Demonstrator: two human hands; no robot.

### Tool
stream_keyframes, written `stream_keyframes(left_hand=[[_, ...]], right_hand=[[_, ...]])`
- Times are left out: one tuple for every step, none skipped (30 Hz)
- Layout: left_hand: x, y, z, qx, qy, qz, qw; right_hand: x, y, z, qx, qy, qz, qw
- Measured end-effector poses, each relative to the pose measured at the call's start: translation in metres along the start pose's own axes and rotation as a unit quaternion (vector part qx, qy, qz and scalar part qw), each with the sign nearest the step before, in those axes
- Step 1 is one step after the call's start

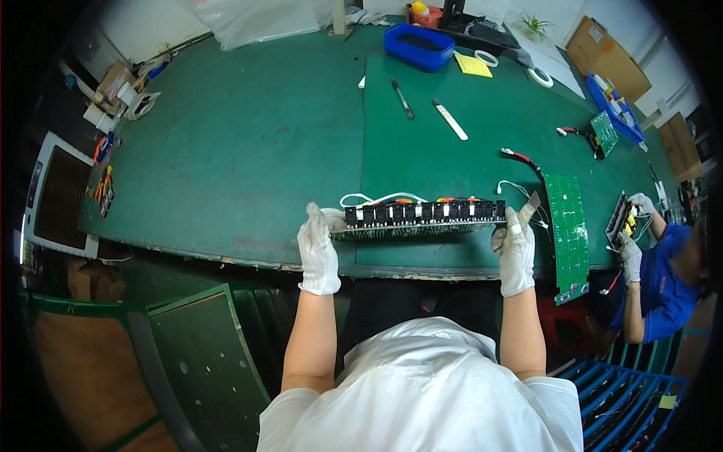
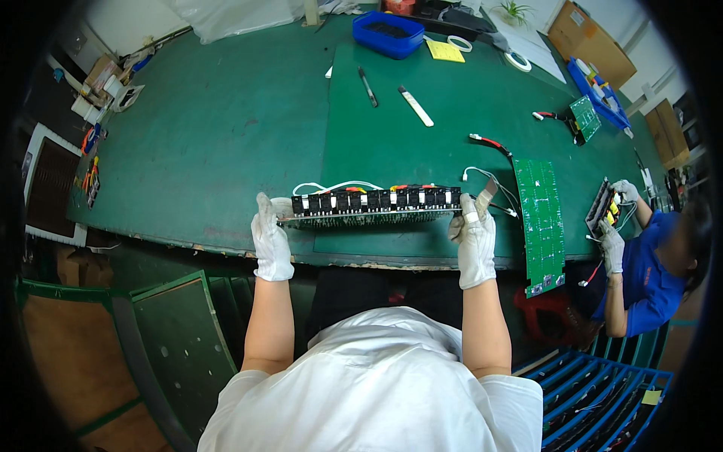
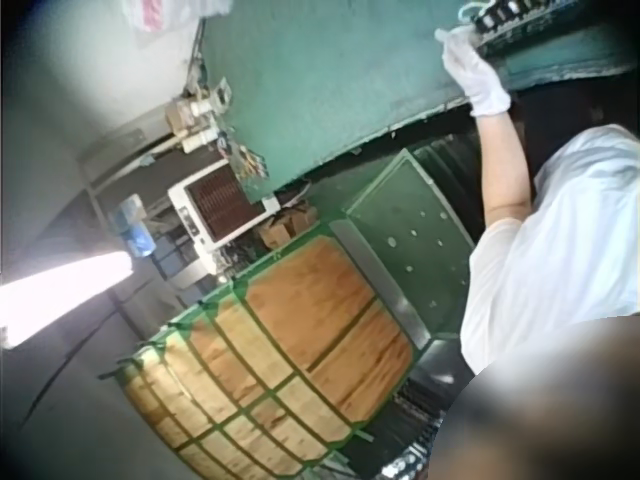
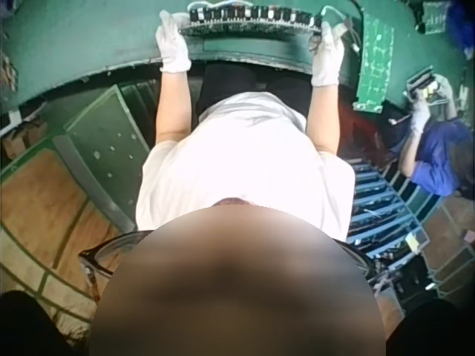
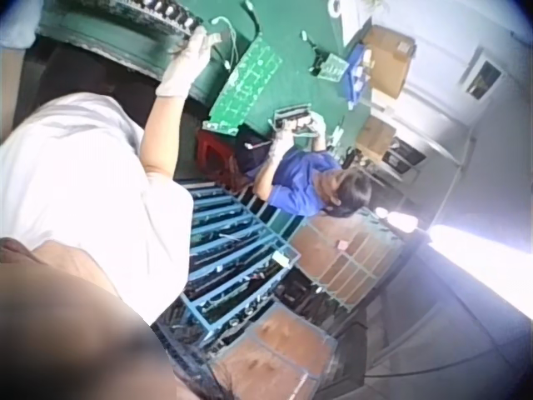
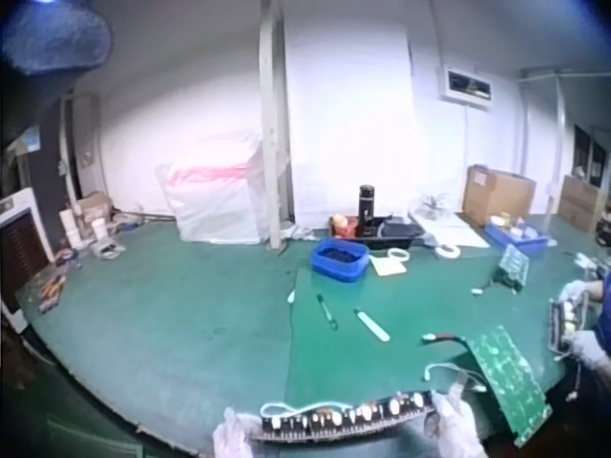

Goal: The person holds and inspects a power supply unit with yellow capacitors, repeatedly turning it over to examine the wiring and components. They use a small tool to adjust or check connections on the board. The person then hands the unit to a coworker for further processing.

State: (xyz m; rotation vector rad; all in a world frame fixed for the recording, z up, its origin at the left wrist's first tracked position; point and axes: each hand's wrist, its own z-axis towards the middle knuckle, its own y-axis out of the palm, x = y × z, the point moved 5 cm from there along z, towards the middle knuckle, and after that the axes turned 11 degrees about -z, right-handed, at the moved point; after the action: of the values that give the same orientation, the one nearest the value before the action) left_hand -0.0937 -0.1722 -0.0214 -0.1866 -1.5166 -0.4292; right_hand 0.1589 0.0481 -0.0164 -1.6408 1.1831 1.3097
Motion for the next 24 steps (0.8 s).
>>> stream_keyframes(left_hand=[[0.001, 0.000, -0.001, 0.011, -0.001, 0.003, 1.000], [0.000, 0.001, 0.000, 0.013, -0.013, 0.005, 1.000], [0.000, 0.000, 0.000, 0.015, -0.023, 0.007, 1.000], [0.000, -0.001, 0.000, 0.017, -0.034, 0.008, 0.999], [-0.001, -0.001, -0.002, 0.026, 0.016, 0.049, 0.998], [-0.002, -0.001, -0.004, 0.040, 0.065, 0.092, 0.993], [-0.004, -0.003, -0.005, 0.058, 0.071, 0.103, 0.990], [-0.003, -0.004, -0.005, 0.049, 0.072, 0.099, 0.991], [-0.004, -0.004, -0.006, 0.040, 0.071, 0.096, 0.992], [-0.004, -0.004, -0.006, 0.032, 0.071, 0.093, 0.993], [-0.008, -0.005, -0.005, 0.039, 0.069, 0.083, 0.993], [-0.009, -0.005, -0.007, 0.052, 0.067, 0.080, 0.993], [-0.011, -0.006, -0.008, 0.066, 0.065, 0.076, 0.993], [-0.010, -0.004, -0.009, 0.086, 0.064, 0.078, 0.991], [-0.012, -0.005, -0.008, 0.085, 0.045, 0.054, 0.994], [-0.015, -0.006, -0.007, 0.085, 0.027, 0.029, 0.996], [-0.024, -0.010, -0.002, 0.063, -0.010, -0.022, 0.998], [-0.026, -0.010, 0.001, 0.041, -0.045, -0.073, 0.995], [-0.024, -0.009, 0.001, 0.043, -0.055, -0.060, 0.996], [-0.019, -0.007, -0.002, 0.045, -0.064, -0.047, 0.996], [-0.016, -0.007, -0.005, 0.049, -0.075, -0.034, 0.995], [-0.015, -0.007, -0.004, 0.040, -0.066, -0.034, 0.996], [-0.015, -0.007, -0.004, 0.031, -0.056, -0.034, 0.997], [-0.015, -0.008, -0.005, 0.038, -0.021, -0.014, 0.999]], right_hand=[[-0.001, 0.000, 0.000, -0.001, -0.002, -0.005, 1.000], [-0.001, 0.001, 0.000, -0.003, -0.004, -0.011, 1.000], [-0.002, 0.001, -0.001, -0.004, -0.006, -0.016, 1.000], [-0.003, 0.001, -0.002, -0.003, -0.005, -0.032, 0.999], [-0.002, 0.000, -0.003, -0.003, -0.005, -0.047, 0.999], [-0.002, 0.000, -0.004, -0.004, -0.004, -0.065, 0.998], [-0.001, -0.001, -0.003, -0.004, 0.000, -0.073, 0.997], [-0.001, -0.001, -0.003, -0.004, -0.001, -0.070, 0.998], [-0.001, -0.001, -0.004, -0.004, 0.000, -0.068, 0.998], [-0.001, -0.001, -0.005, -0.004, 0.002, -0.066, 0.998], [-0.001, -0.001, -0.005, -0.005, 0.003, -0.062, 0.998], [-0.002, -0.001, -0.006, -0.006, 0.004, -0.060, 0.998], [-0.002, -0.001, -0.007, -0.006, 0.005, -0.058, 0.998], [0.000, -0.002, -0.007, -0.009, 0.007, -0.049, 0.999], [0.001, -0.001, -0.006, -0.011, 0.006, -0.040, 0.999], [0.001, 0.000, -0.006, -0.015, 0.006, -0.030, 0.999], [0.000, 0.001, -0.008, -0.017, 0.009, -0.021, 1.000], [0.000, 0.001, -0.007, -0.014, 0.010, -0.023, 1.000], [0.001, 0.001, -0.007, -0.011, 0.012, -0.024, 1.000], [0.002, 0.000, -0.006, -0.008, 0.013, -0.026, 1.000], [0.004, -0.002, -0.004, 0.001, -0.004, -0.031, 1.000], [0.006, -0.003, -0.003, 0.001, -0.002, -0.029, 1.000], [0.006, -0.003, -0.004, 0.001, 0.001, -0.027, 1.000], [0.006, -0.003, -0.005, 0.002, 0.005, -0.027, 1.000]])
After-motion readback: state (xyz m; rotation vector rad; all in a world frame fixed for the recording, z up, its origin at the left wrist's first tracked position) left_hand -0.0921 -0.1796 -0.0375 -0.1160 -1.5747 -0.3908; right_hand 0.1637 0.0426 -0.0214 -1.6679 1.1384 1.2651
